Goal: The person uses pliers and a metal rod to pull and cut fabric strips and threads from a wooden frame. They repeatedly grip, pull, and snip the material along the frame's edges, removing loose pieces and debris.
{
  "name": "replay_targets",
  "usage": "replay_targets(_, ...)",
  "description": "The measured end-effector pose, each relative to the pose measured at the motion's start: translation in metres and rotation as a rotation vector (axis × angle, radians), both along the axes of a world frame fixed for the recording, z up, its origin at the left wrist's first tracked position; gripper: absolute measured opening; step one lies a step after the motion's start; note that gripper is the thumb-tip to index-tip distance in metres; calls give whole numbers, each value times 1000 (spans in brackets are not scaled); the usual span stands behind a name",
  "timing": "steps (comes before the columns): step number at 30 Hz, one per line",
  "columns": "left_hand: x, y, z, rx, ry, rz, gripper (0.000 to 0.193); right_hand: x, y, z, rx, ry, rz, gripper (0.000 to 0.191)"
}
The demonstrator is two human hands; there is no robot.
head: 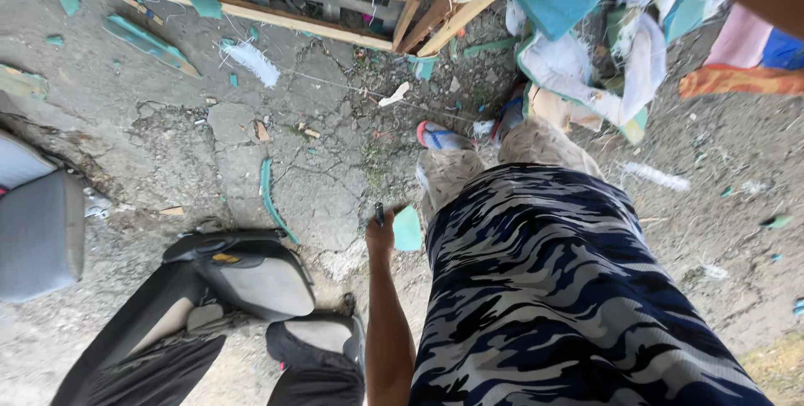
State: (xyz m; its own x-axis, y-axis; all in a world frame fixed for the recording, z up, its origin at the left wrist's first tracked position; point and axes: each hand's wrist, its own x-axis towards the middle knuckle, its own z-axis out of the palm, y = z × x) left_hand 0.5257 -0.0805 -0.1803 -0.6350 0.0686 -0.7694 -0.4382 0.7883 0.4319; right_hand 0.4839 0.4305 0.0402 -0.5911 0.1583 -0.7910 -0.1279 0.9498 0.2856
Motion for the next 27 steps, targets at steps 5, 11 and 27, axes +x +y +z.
replay_targets(5,-2,-9,7,-50,44,-10,48,12,-7,-1,-127,-25,-113,40)
replay_targets(11,-3,19,32,-53,163,-27,45,0,32,1,-403,-86,-271,40)
replay_targets(27,-44,354,95,92,775,-959,32,174,42,-72,-1138,360,-1237,41)
